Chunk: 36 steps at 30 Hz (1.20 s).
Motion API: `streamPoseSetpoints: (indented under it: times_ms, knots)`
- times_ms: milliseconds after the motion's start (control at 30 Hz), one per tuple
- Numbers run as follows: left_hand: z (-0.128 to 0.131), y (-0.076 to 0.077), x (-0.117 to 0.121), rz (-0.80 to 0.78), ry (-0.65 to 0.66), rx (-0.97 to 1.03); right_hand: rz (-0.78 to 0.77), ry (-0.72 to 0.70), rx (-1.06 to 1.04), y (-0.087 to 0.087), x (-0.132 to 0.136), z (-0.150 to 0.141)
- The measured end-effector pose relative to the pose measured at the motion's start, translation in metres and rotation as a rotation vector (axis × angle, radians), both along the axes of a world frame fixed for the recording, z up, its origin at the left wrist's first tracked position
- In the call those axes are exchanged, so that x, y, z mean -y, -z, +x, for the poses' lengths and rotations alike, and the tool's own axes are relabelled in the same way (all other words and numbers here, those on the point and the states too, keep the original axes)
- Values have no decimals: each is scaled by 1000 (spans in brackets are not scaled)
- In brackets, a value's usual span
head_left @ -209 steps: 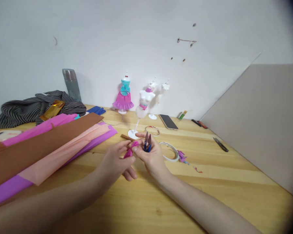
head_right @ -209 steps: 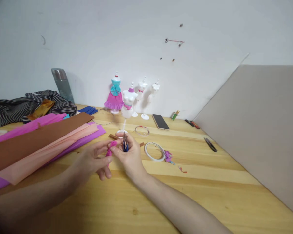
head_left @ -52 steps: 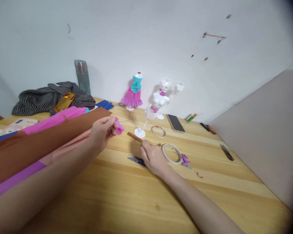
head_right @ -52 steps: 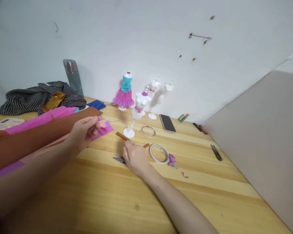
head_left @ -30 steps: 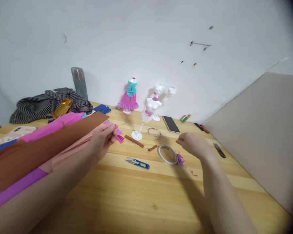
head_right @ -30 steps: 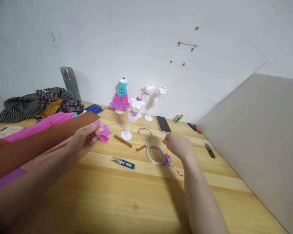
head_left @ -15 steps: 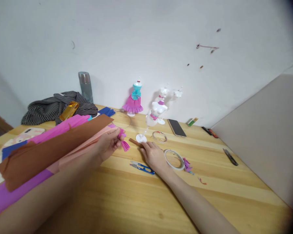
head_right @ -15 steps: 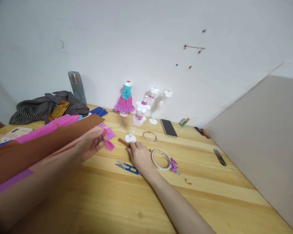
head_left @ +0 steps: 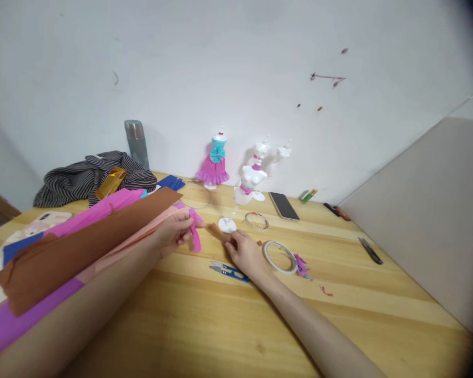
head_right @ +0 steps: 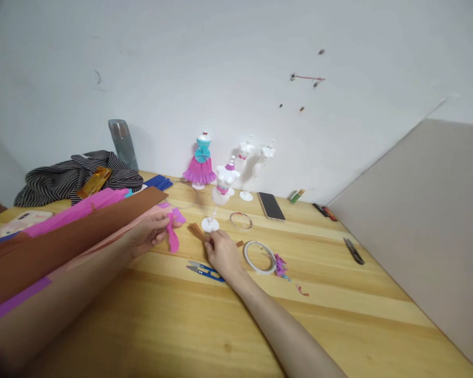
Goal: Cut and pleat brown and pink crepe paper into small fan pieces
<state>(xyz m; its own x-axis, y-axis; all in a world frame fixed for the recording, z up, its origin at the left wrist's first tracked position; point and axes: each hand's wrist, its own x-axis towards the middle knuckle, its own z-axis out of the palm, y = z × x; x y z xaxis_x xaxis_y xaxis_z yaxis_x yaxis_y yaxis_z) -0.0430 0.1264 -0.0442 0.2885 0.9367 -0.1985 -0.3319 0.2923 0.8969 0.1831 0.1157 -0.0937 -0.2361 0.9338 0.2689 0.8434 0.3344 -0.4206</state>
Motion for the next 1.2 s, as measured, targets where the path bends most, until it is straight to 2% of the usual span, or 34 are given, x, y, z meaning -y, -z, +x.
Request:
streamPoseSetpoints:
  times_ms: [100, 267, 400, 533, 633, 767, 933, 1067, 1200]
  knots:
    - [0, -1, 1, 7, -5, -32, -91, 7, -279, 3, -2, 1]
    - [-1, -3, 0, 94, -96, -162, -362, -57, -850, 0, 0, -2]
    - [2, -5, 1, 201, -105, -206, -466, -71, -1068, -10, 6, -7]
    - [19, -10, 8, 173, 38, -74, -442, -90, -1087, -21, 11, -11]
    - [39, -16, 12, 139, 128, 74, -312, -87, -1003, -27, 13, -11]
    - [56, -25, 7, 126, 120, 212, -184, -78, -934, -31, 14, -9]
    - [61, -24, -8, 129, 96, 348, -190, -106, -942, -36, 16, -8]
    - [64, -20, -20, 113, 78, 419, -165, -168, -966, -49, 18, -3]
    - [62, -21, -28, 127, 122, 480, -136, -133, -938, -66, 15, 4]
